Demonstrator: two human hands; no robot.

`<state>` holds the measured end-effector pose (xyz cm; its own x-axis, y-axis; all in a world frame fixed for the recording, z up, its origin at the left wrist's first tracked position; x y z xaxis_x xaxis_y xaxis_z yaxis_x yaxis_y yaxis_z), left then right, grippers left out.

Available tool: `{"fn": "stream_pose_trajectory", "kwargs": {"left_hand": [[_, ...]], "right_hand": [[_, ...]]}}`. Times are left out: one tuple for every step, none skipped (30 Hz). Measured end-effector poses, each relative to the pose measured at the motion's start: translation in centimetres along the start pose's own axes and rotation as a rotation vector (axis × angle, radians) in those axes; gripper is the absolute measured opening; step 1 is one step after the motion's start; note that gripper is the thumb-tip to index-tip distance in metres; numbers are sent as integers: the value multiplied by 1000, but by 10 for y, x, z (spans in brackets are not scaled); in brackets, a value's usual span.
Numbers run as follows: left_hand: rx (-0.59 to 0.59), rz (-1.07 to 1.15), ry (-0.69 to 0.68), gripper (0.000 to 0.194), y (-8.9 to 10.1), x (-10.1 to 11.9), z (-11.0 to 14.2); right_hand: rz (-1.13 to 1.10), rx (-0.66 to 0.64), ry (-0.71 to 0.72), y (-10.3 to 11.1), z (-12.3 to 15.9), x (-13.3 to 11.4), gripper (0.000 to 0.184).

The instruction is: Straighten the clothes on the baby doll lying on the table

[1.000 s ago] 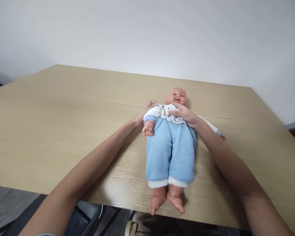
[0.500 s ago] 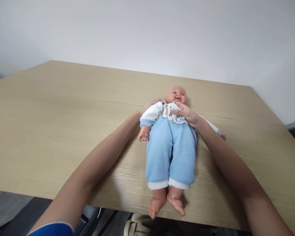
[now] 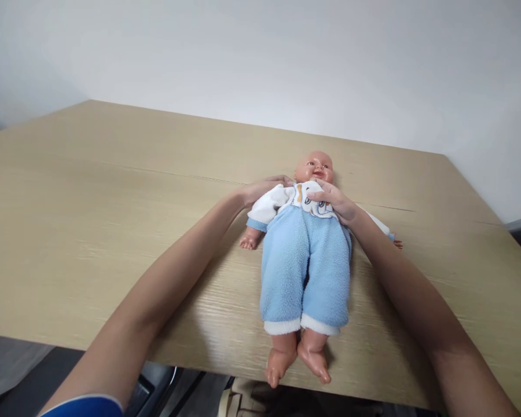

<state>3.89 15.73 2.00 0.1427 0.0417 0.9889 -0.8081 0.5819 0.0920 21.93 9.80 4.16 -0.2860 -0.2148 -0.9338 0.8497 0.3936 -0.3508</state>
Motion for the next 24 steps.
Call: {"fn": "stream_pose_trajectory", "kwargs": {"left_hand": [[-19, 8, 16, 31, 0, 1, 2], [-19, 5, 29, 33, 0, 3, 4], [1, -19, 40, 36, 2, 5, 7], [38, -68, 54, 40, 4, 7, 10], [78, -129, 78, 43, 6, 10, 14], [120, -195, 105, 46, 8, 13, 18], [151, -261, 131, 49, 10, 16, 22], [165, -325, 153, 53, 11, 20, 26], [158, -381, 172, 56, 12, 23, 29], [138, -428, 187, 60, 13, 26, 32], [104, -467, 199, 64, 13, 29, 35], [68, -499, 204, 68, 13, 31, 37], [39, -522, 201, 71, 13, 33, 39], [15, -540, 189, 74, 13, 34, 40], [-6, -558, 169, 75, 13, 36, 41], [-26, -580, 145, 75, 13, 37, 41], [-43, -603, 124, 74, 13, 37, 41], [-55, -628, 106, 74, 13, 38, 41], [-62, -649, 95, 73, 13, 38, 41], [-60, -663, 85, 73, 13, 38, 41], [-56, -669, 77, 73, 14, 38, 40], [-51, -673, 69, 73, 14, 38, 40], [-42, -684, 65, 73, 16, 39, 40], [-31, -704, 64, 72, 18, 40, 40]], "right_hand": [[7, 1, 4, 0, 0, 0, 55], [16, 2, 9, 0, 0, 1, 55], [26, 4, 13, 1, 0, 1, 54], [37, 5, 14, 1, -1, 1, 54], [48, 6, 15, 1, -1, 1, 54], [60, 5, 15, 0, -1, 1, 54], [77, 0, 12, -1, -2, -1, 55], [101, -9, 9, -2, -1, -3, 55], [144, -18, 10, -3, 0, -7, 55], [219, -20, 15, -4, 1, -13, 54], [335, -10, 25, -3, 4, -20, 51], [491, 13, 38, -2, 7, -28, 49], [672, 50, 54, -1, 11, -36, 46], [856, 94, 69, 1, 15, -44, 44], [1019, 139, 79, 3, 19, -51, 44], [1144, 181, 84, 4, 22, -55, 45], [1225, 212, 83, 6, 25, -57, 47], [1270, 238, 79, 8, 27, -57, 48], [1289, 263, 76, 10, 29, -54, 50], [1295, 289, 81, 13, 32, -51, 50], [1293, 318, 101, 16, 36, -48, 48], [1291, 349, 139, 20, 41, -45, 45], [1294, 382, 193, 25, 49, -43, 41], [1307, 414, 254, 30, 60, -41, 39]]}}
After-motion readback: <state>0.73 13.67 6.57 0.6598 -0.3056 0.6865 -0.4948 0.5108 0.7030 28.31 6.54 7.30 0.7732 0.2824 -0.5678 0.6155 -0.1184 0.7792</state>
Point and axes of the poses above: each hand's wrist, its own z-axis away from the middle knuckle, its own y-axis out of the back of the hand, x = y × z, the point moved 6 cm from there along -z, towards the middle knuckle, and after that the axes turned 3 degrees about -z, right-handed, at the moved point
